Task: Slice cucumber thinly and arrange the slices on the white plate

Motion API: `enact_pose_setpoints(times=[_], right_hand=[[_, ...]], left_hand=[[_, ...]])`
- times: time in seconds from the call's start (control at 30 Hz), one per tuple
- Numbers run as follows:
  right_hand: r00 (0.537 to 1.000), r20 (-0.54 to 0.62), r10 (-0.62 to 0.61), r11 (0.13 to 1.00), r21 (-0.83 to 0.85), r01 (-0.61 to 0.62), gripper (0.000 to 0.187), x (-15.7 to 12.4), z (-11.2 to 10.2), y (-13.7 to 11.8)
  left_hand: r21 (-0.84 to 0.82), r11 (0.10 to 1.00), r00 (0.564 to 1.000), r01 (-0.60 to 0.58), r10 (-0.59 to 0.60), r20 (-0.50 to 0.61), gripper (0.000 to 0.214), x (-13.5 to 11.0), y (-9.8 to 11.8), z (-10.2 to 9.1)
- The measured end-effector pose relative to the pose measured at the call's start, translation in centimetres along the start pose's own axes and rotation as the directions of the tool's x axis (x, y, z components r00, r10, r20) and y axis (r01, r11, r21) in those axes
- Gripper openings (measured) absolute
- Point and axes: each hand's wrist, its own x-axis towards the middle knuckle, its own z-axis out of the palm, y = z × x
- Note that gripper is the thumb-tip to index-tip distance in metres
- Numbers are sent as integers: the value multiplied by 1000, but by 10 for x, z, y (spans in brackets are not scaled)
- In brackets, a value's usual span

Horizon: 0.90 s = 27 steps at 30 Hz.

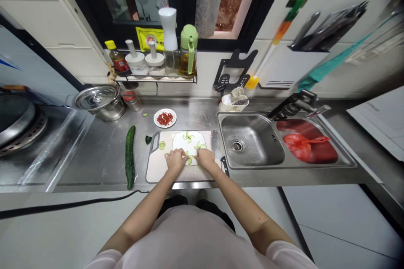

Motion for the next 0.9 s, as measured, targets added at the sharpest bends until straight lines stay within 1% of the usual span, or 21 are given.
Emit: enact_pose_setpoints(times=[0.27, 0.4, 0.53, 0.7, 0.9], right_hand=[[1000, 3, 5, 1000, -6, -5, 26, 0, -2, 0], [999, -45, -10, 1000, 22, 11, 25, -4, -3, 3], [992, -129, -10, 995, 99, 23, 24, -16, -2, 9], [971, -237, 11, 971, 234, 47, 25, -36, 6, 23], [945, -315, 89, 922, 385, 41, 28, -54, 16, 49]], left_hand=[[2, 1000, 1000, 12, -12, 19, 22, 1, 1, -1], [-11, 1000, 1000, 3, -3, 7, 22, 0, 1, -2], [-43, 999, 999, -20, 19, -26, 21, -4, 0, -4], [-102, 994, 996, -38, 29, -87, 23, -13, -4, -7], [-174, 985, 989, -16, -10, -145, 24, -27, -19, -9]])
